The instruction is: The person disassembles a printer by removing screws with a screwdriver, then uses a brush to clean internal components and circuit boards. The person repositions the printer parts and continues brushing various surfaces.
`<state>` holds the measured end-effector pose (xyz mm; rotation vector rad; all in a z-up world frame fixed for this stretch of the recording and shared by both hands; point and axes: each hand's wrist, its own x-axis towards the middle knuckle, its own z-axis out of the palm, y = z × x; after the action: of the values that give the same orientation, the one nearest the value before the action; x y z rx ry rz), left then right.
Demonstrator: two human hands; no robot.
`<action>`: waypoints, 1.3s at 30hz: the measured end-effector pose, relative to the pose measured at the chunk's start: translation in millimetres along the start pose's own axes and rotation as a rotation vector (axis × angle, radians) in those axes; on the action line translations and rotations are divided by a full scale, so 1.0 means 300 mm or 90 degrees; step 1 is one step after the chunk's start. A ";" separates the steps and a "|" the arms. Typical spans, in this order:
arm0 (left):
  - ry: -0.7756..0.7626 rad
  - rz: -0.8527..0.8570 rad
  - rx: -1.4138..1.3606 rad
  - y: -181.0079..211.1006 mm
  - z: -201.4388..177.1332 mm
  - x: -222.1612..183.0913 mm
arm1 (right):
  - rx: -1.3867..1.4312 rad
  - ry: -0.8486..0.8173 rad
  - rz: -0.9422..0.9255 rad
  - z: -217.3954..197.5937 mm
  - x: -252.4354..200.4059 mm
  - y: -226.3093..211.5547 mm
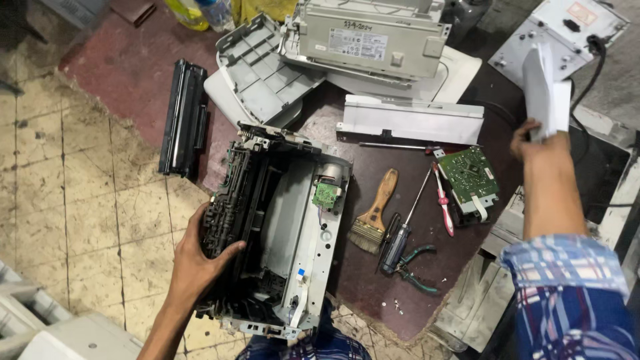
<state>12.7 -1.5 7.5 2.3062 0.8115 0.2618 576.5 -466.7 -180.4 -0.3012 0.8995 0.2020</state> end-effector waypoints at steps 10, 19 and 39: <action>0.019 -0.008 -0.012 0.019 0.006 0.008 | -0.077 0.156 -0.085 0.225 0.023 0.248; -0.075 -0.100 -0.021 0.046 -0.035 0.022 | -0.328 -0.009 -0.015 0.035 -0.056 0.120; -0.405 0.254 0.040 -0.024 -0.036 0.440 | -1.391 -0.103 -0.738 -0.811 -1.025 0.759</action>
<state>108.9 89.9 6.7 2.3800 0.0412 -0.3237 142.8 -350.1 -117.9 -2.6586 -0.1614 0.0260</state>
